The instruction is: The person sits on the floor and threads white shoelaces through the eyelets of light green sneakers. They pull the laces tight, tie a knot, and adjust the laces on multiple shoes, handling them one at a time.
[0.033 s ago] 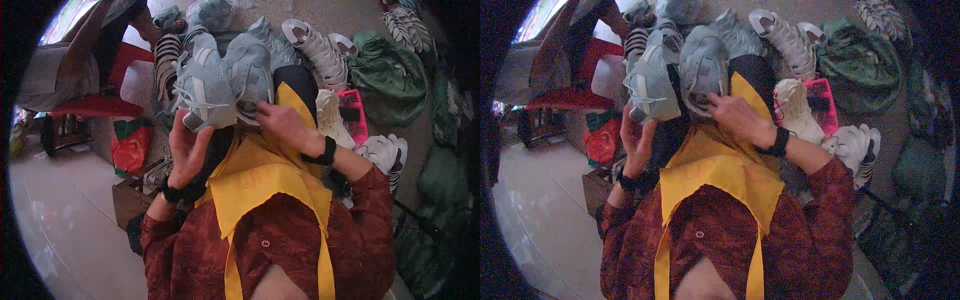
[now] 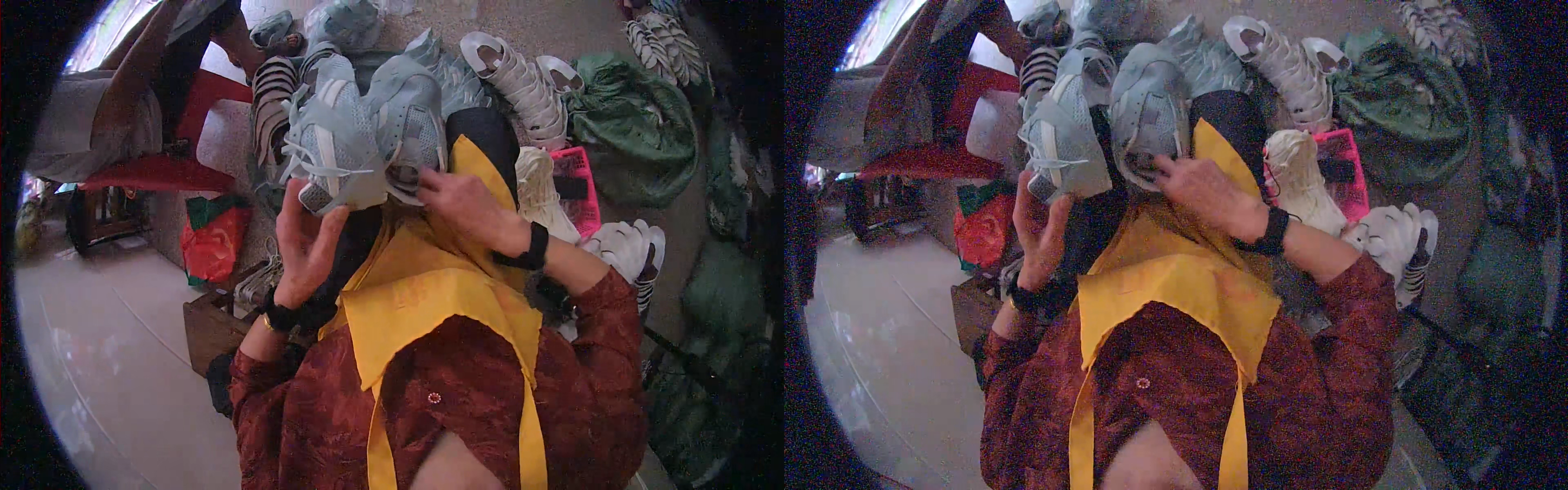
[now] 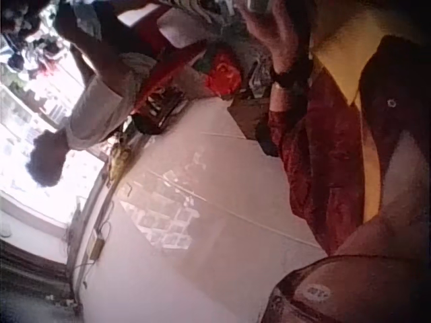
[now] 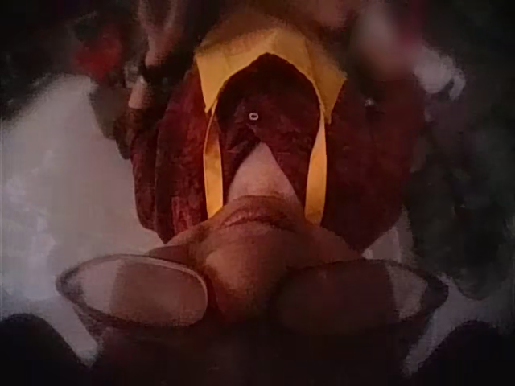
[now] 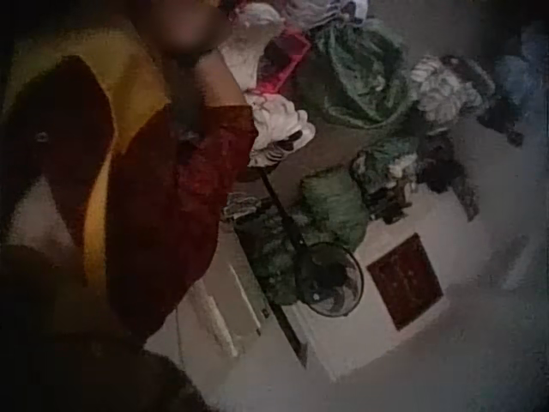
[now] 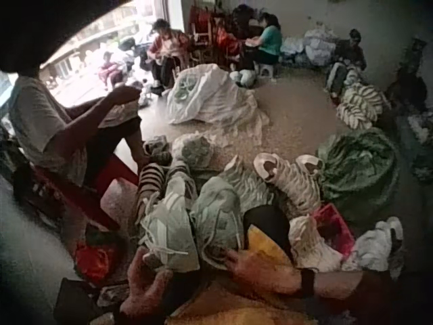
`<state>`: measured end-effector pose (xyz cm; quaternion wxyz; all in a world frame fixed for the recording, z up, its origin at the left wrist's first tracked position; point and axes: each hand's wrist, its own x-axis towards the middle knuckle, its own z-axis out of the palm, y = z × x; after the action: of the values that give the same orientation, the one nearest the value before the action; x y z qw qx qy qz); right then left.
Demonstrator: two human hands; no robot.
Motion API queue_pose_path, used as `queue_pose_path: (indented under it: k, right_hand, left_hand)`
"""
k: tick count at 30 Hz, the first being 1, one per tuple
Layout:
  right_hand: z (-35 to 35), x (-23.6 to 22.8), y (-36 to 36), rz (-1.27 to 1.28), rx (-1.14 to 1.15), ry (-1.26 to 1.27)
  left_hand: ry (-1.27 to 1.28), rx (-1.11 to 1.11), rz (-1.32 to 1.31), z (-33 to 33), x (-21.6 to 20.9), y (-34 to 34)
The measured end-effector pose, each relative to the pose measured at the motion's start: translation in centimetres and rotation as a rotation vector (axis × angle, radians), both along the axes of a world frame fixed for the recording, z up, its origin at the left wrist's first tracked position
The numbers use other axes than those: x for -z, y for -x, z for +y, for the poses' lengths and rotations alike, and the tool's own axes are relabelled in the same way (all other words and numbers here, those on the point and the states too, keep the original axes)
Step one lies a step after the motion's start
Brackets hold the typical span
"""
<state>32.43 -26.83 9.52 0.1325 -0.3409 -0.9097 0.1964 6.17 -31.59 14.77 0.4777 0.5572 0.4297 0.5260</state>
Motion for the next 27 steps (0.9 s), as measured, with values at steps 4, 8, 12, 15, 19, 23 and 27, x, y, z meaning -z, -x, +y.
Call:
queue_pose_path:
  k: [4,8,12,15,19,23,27]
  right_hand:
    - [-0.4,-0.9,0.1,0.048,0.054,0.113]
    - [-1.3,-3.7,0.9,0.151,0.159,0.09]
    - [-0.1,-5.5,0.6,0.089,0.172,-0.054]
    - [1.0,-7.6,-1.7,0.121,0.111,-0.009]
    - [1.1,-11.9,-8.1,0.316,0.099,0.333]
    - [-1.7,-8.3,-18.5,0.84,0.449,0.516]
    - [-1.5,-4.0,-26.2,1.615,0.284,0.758]
  left_hand:
    - [-0.009,-0.032,-0.02,0.4,-2.1,-0.5]
    - [-0.052,-0.032,-0.034,1.3,-5.3,-0.4]
    - [-0.212,-0.066,-0.086,3.5,-8.5,-1.1]
    - [-0.226,-0.151,-0.138,5.4,-11.1,-1.8]
    - [-0.343,-0.014,-0.179,8.4,-12.6,-1.4]
    - [-0.268,-0.031,-0.242,9.6,-11.6,-0.7]
    - [-0.116,-0.132,-0.16,8.9,-9.0,0.6]
